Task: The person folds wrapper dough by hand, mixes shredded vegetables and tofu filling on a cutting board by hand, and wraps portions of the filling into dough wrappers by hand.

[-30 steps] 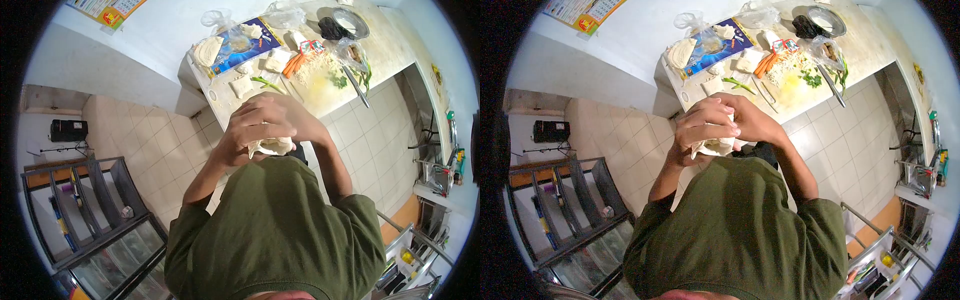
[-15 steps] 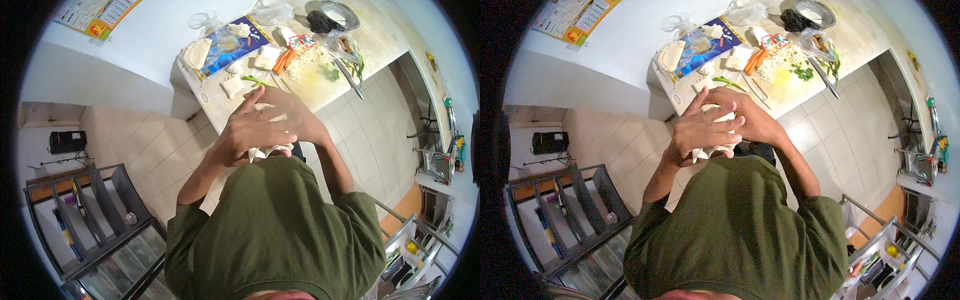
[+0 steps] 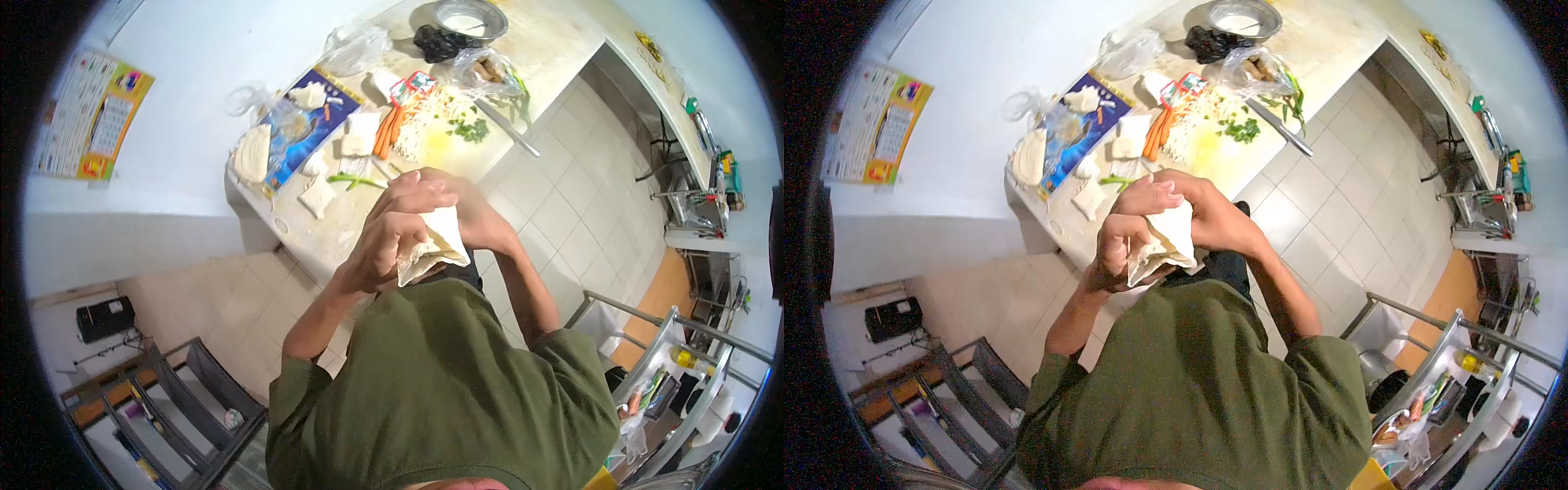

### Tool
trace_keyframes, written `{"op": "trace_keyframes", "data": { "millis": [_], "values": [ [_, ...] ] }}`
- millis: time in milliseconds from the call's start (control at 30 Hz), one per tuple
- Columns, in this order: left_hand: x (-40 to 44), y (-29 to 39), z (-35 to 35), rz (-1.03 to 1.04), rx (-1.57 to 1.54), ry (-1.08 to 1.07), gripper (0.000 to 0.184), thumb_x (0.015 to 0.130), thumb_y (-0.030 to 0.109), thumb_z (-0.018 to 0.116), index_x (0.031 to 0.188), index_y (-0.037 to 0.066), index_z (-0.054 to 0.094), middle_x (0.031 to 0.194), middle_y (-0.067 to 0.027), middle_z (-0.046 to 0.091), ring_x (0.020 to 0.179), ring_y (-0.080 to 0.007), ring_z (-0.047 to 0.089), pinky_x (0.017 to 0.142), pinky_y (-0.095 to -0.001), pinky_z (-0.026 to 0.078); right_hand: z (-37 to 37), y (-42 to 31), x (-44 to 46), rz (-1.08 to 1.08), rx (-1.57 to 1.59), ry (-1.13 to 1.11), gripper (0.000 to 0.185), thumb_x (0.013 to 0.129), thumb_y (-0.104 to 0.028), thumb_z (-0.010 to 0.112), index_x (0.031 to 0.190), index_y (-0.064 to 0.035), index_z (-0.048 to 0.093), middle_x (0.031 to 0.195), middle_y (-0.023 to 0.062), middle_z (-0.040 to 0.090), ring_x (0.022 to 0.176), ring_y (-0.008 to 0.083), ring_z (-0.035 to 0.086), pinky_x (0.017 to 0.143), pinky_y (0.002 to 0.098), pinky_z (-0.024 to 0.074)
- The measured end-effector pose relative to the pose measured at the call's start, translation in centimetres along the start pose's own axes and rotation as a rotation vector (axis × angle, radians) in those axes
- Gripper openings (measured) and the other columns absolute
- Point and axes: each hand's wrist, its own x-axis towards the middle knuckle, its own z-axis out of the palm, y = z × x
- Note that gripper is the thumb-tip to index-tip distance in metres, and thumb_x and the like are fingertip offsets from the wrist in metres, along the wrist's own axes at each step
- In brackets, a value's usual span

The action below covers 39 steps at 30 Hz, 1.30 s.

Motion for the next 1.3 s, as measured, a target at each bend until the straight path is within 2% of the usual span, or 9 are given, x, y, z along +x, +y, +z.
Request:
{"op": "trace_keyframes", "data": {
  "millis": [233,367,500,567,633,667,900,1133,1300],
  "values": [
    [10.6,-7.7,4.4,-0.11,0.116,-0.219,0.045,0.081,0.031,0.085,0.084,0.01,0.046,0.134,-0.0139,0.059,0.131,-0.0414,0.052,0.113,-0.0566,0.036,-12.0,4.4,2.8,-0.03,-0.018,0.074,0.048,0.082,-0.01,0.076,0.127,0.0013,0.061,0.13,0.0172,0.064,0.122,0.0312,0.061,0.105,0.0388,0.0463],
    [16.9,-16.3,9.7,-0.103,0.079,-0.163,0.06,0.077,0.045,0.087,0.098,0.008,0.045,0.136,-0.0209,0.055,0.132,-0.0416,0.049,0.114,-0.0571,0.036,-22.9,8.7,5.3,0.009,0.023,0.134,0.051,0.08,-0.011,0.078,0.126,0.0008,0.062,0.131,0.0176,0.063,0.123,0.0321,0.06,0.105,0.0406,0.0462],
    [25.4,-26.3,12.2,-0.148,-0.132,-0.121,0.117,0.05,0.078,0.086,0.13,0.003,0.045,0.14,-0.0253,0.052,0.135,-0.0432,0.048,0.115,-0.057,0.035,-36.0,11.1,7.7,0.002,-0.084,0.231,0.051,0.078,-0.012,0.08,0.126,-0.0024,0.066,0.133,0.0157,0.063,0.126,0.0305,0.06,0.106,0.0405,0.046],
    [27.9,-34.0,12.9,-0.37,-0.321,-0.028,0.124,0.059,0.082,0.079,0.139,-0.006,0.045,0.142,-0.0272,0.051,0.135,-0.0363,0.049,0.116,-0.0505,0.034,-42.0,12.4,8.5,-0.058,-0.092,0.331,0.052,0.076,-0.013,0.08,0.126,-0.0033,0.068,0.132,0.0148,0.064,0.125,0.0298,0.06,0.106,0.04,0.0459],
    [32.5,-40.1,13.7,-0.553,-0.026,-0.081,0.051,0.104,0.04,0.055,0.13,-0.004,0.059,0.133,-0.0185,0.061,0.127,-0.0267,0.057,0.108,-0.0381,0.042,-46.8,14.1,8.8,-0.069,-0.101,0.412,0.053,0.074,-0.013,0.081,0.125,-0.0044,0.069,0.131,0.0149,0.066,0.125,0.0294,0.06,0.106,0.0399,0.0459],
    [33.5,-44.5,14.6,-0.682,0.087,-0.142,0.037,0.103,0.026,0.056,0.129,0.0,0.062,0.13,-0.0173,0.063,0.12,-0.0295,0.06,0.105,-0.0352,0.044,-48.9,14.9,9.1,-0.063,-0.117,0.461,0.054,0.073,-0.014,0.082,0.125,-0.0051,0.07,0.13,0.0154,0.066,0.125,0.0293,0.061,0.106,0.04,0.0459],
    [31.8,-69.1,18.4,-0.932,0.661,-0.828,0.061,0.084,0.003,0.053,0.141,0.023,0.061,0.138,-0.018,0.056,0.128,-0.0359,0.055,0.107,-0.0435,0.046,-57.5,17.0,10.0,0.062,-0.145,0.789,0.027,0.091,-0.009,0.066,0.117,-0.0029,0.071,0.124,0.0206,0.068,0.118,0.0299,0.065,0.101,0.0401,0.0515],
    [30.6,-72.6,20.1,-0.934,0.67,-0.967,0.057,0.084,0.009,0.056,0.139,0.021,0.063,0.138,-0.018,0.06,0.132,-0.0331,0.054,0.112,-0.0413,0.043,-61.6,18.9,8.9,0.083,-0.127,0.775,0.044,0.081,-0.011,0.075,0.124,-0.0023,0.069,0.129,0.0185,0.067,0.122,0.0278,0.062,0.105,0.0389,0.0474],
    [32.4,-70.6,19.3,-0.941,0.536,-0.682,0.041,0.086,0.01,0.063,0.126,0.015,0.07,0.117,-0.0159,0.068,0.11,-0.0324,0.065,0.098,-0.0413,0.051,-62.3,19.1,9.9,0.049,-0.059,0.734,0.056,0.074,-0.006,0.081,0.128,-0.0046,0.068,0.133,0.0144,0.066,0.126,0.0244,0.06,0.107,0.036,0.0448]
  ]
}}
